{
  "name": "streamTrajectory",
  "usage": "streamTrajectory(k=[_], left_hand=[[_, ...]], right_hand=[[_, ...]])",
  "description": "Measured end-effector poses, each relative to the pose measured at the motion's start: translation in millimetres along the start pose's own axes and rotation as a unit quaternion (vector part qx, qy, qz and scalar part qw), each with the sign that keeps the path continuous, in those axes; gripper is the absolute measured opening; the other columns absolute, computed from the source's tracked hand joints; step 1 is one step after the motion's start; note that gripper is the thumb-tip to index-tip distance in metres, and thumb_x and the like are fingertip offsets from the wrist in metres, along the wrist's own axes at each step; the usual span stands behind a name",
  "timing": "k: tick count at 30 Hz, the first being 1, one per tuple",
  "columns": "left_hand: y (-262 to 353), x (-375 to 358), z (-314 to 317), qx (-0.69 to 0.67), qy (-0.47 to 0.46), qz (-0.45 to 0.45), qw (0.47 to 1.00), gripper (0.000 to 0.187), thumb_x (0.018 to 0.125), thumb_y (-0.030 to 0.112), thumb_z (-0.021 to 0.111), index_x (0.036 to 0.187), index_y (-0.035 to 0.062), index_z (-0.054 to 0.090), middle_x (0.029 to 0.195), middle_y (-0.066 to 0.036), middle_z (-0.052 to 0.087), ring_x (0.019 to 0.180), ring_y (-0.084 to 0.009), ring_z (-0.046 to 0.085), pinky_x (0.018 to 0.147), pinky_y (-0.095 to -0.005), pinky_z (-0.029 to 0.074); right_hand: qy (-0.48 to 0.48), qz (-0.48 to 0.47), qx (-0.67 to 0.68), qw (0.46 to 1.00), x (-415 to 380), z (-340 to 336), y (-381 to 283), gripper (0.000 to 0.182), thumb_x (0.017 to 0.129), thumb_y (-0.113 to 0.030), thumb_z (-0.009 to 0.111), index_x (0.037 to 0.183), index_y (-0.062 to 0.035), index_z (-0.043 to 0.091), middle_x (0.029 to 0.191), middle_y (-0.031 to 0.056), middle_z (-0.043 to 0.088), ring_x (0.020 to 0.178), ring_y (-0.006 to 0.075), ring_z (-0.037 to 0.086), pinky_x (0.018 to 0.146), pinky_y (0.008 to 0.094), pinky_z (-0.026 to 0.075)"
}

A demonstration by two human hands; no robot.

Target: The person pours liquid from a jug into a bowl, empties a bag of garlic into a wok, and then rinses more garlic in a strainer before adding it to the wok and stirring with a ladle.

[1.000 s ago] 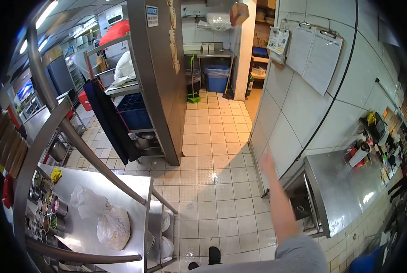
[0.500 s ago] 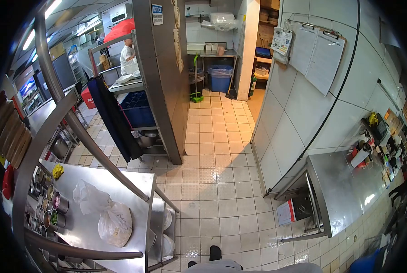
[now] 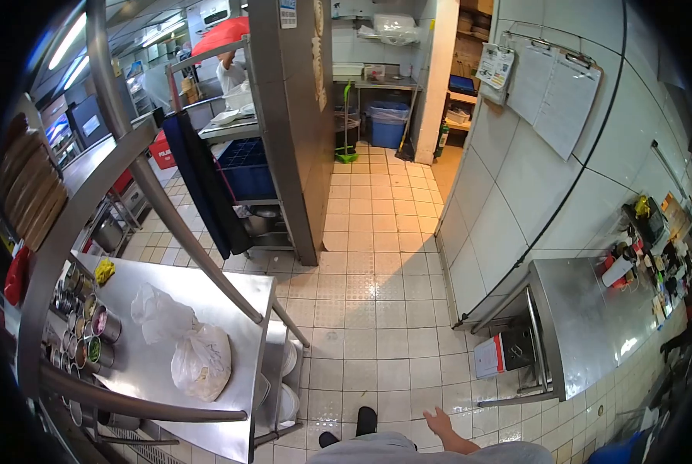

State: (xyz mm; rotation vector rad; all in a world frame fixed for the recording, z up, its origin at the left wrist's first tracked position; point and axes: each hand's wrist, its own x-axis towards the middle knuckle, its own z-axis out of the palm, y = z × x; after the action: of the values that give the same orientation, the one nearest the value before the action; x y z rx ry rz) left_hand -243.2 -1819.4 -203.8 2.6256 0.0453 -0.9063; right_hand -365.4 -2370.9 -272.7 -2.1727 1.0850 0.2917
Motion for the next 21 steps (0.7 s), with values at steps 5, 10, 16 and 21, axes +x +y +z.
streamTrajectory(k=[5,10,16,21], left_hand=[[-8,-14,17,-0.015,0.000,-0.035,0.999,0.042,0.078,0.034,0.066,0.100,-0.0015,0.066,0.095,-0.022,0.069,0.089,-0.0307,0.068,0.076,-0.0400,0.053],[-15,-47,48,-0.036,-0.011,-0.090,0.995,0.040,0.078,0.033,0.066,0.098,-0.0016,0.066,0.095,-0.023,0.068,0.089,-0.0308,0.068,0.076,-0.0402,0.053],[-17,-100,81,-0.067,-0.019,-0.172,0.983,0.038,0.078,0.032,0.065,0.096,-0.0017,0.067,0.096,-0.023,0.068,0.088,-0.0309,0.068,0.076,-0.0404,0.054],[-21,-129,96,-0.082,-0.018,-0.207,0.975,0.036,0.078,0.030,0.064,0.093,-0.0018,0.068,0.096,-0.024,0.068,0.088,-0.0310,0.068,0.076,-0.0406,0.054]], right_hand=[[-0.152,0.137,-0.042,0.978,-60,-40,0,0.081,0.083,-0.052,0.060,0.133,0.0105,0.044,0.125,0.0333,0.054,0.114,0.0410,0.057,0.097,0.0423,0.047],[-0.150,0.134,-0.028,0.979,-22,-15,12,0.080,0.083,-0.049,0.062,0.134,0.0105,0.043,0.127,0.0316,0.054,0.112,0.0389,0.059,0.094,0.0403,0.049],[-0.065,-0.057,-0.023,0.996,55,2,-63,0.072,0.084,-0.048,0.061,0.134,0.0032,0.048,0.130,0.0301,0.053,0.123,0.0398,0.050,0.104,0.0420,0.040],[-0.003,-0.151,-0.005,0.989,119,28,-81,0.067,0.085,-0.039,0.065,0.136,0.0004,0.046,0.083,0.0196,0.068,0.053,0.0241,0.063,0.051,0.0361,0.051]])
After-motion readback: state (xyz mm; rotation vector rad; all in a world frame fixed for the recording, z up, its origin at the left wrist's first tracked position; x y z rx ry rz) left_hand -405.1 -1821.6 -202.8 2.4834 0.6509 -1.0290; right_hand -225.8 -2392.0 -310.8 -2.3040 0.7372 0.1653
